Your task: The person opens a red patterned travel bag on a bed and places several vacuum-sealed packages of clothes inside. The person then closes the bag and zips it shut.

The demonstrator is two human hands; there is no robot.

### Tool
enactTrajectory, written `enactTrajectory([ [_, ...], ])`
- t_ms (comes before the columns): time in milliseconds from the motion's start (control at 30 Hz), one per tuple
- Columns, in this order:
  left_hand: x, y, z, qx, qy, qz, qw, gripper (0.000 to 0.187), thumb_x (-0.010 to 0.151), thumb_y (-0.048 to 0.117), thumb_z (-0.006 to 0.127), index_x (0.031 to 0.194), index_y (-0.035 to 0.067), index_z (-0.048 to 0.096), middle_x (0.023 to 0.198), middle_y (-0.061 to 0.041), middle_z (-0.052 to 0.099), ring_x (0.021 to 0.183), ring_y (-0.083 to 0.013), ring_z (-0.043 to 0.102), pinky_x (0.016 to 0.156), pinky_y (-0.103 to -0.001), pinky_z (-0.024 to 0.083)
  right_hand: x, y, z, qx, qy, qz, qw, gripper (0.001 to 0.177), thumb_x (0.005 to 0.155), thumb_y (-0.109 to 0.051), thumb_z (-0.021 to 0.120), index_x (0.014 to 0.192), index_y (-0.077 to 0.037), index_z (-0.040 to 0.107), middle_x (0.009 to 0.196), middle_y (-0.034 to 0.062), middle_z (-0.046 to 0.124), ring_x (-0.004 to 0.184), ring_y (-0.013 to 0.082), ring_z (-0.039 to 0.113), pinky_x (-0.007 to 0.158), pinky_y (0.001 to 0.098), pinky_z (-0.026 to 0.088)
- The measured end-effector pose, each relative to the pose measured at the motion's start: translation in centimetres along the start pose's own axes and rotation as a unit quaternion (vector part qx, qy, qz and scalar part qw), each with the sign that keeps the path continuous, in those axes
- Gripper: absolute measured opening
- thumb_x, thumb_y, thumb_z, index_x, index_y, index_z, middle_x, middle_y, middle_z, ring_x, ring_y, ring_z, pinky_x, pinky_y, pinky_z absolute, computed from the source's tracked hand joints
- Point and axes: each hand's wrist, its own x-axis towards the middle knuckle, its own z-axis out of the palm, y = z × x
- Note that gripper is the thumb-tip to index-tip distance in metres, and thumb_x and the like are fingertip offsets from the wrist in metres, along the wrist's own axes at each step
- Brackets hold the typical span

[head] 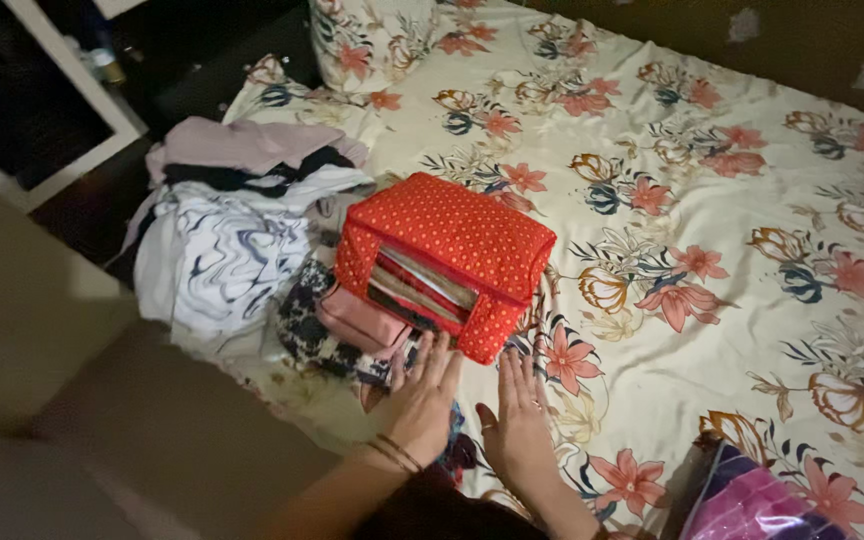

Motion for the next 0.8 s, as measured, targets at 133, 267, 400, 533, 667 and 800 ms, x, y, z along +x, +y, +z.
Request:
enactTrajectory([
  [133, 4.6, -5.5, -0.1, -0.127, -0.011, -0.043, 0.991, 0.080, 0.080, 0.021, 0.076, 0.148, 0.000, 0.041, 0.164, -0.024, 0.025, 0.154, -0.0399, 0.014, 0.121, -0.064, 0.012, 3.5, 0.7, 1.2, 0.014, -0.018, 0.077, 0.997, 0.081, 0.085, -0.021, 0.070, 0.151, 0.005, 0.031, 0.160, 0.0255, 0.032, 0.149, 0.0457, 0.027, 0.117, 0.0485, 0.028],
  [267, 11.7, -12.2, 2.0, -0.074, -0.043, -0.079, 0.993, 0.081, 0.080, 0.026, 0.077, 0.148, 0.002, 0.039, 0.164, -0.022, 0.021, 0.153, -0.0397, 0.011, 0.118, -0.066, 0.008, 8.7, 3.6, 3.9, -0.052, 0.008, 0.074, 0.996, 0.082, 0.083, -0.026, 0.072, 0.149, 0.004, 0.034, 0.155, 0.0272, 0.036, 0.148, 0.0467, 0.030, 0.119, 0.0510, 0.029],
  [400, 17.8, -19.9, 5.6, -0.044, -0.084, -0.151, 0.984, 0.078, 0.088, 0.036, 0.071, 0.152, 0.006, 0.038, 0.165, -0.017, 0.023, 0.156, -0.0373, 0.010, 0.122, -0.066, 0.007, 12.8, 8.0, 7.7, -0.120, -0.015, 0.146, 0.982, 0.081, 0.086, -0.040, 0.070, 0.148, 0.001, 0.037, 0.155, 0.0241, 0.038, 0.144, 0.0473, 0.034, 0.117, 0.0498, 0.031],
  [533, 23.9, -27.7, 9.1, -0.037, -0.078, -0.235, 0.968, 0.069, 0.100, 0.044, 0.059, 0.151, 0.002, 0.039, 0.160, -0.023, 0.028, 0.146, -0.0433, 0.024, 0.116, -0.060, 0.021, 16.3, 13.2, 11.1, -0.107, -0.002, 0.233, 0.967, 0.082, 0.089, -0.044, 0.064, 0.150, 0.005, 0.038, 0.155, 0.0296, 0.037, 0.140, 0.0486, 0.039, 0.114, 0.0509, 0.035],
  [667, 26.3, -31.8, 11.6, -0.152, -0.157, -0.357, 0.908, 0.073, 0.089, 0.058, 0.071, 0.135, 0.003, 0.059, 0.145, -0.024, 0.056, 0.133, -0.0404, 0.055, 0.109, -0.050, 0.048, 17.5, 17.0, 13.0, -0.257, -0.216, 0.239, 0.911, 0.057, 0.102, -0.040, 0.050, 0.150, -0.009, 0.046, 0.150, 0.0281, 0.046, 0.136, 0.0453, 0.050, 0.107, 0.0481, 0.046],
  [800, 26.3, -34.0, 13.7, -0.183, -0.139, -0.364, 0.903, 0.085, 0.069, 0.066, 0.083, 0.119, 0.000, 0.068, 0.119, -0.024, 0.074, 0.110, -0.0393, 0.071, 0.096, -0.047, 0.057, 17.4, 18.4, 14.4, -0.082, -0.093, 0.446, 0.886, 0.066, 0.106, -0.058, 0.058, 0.137, 0.000, 0.051, 0.133, 0.0267, 0.057, 0.125, 0.0424, 0.056, 0.105, 0.0529, 0.045],
])
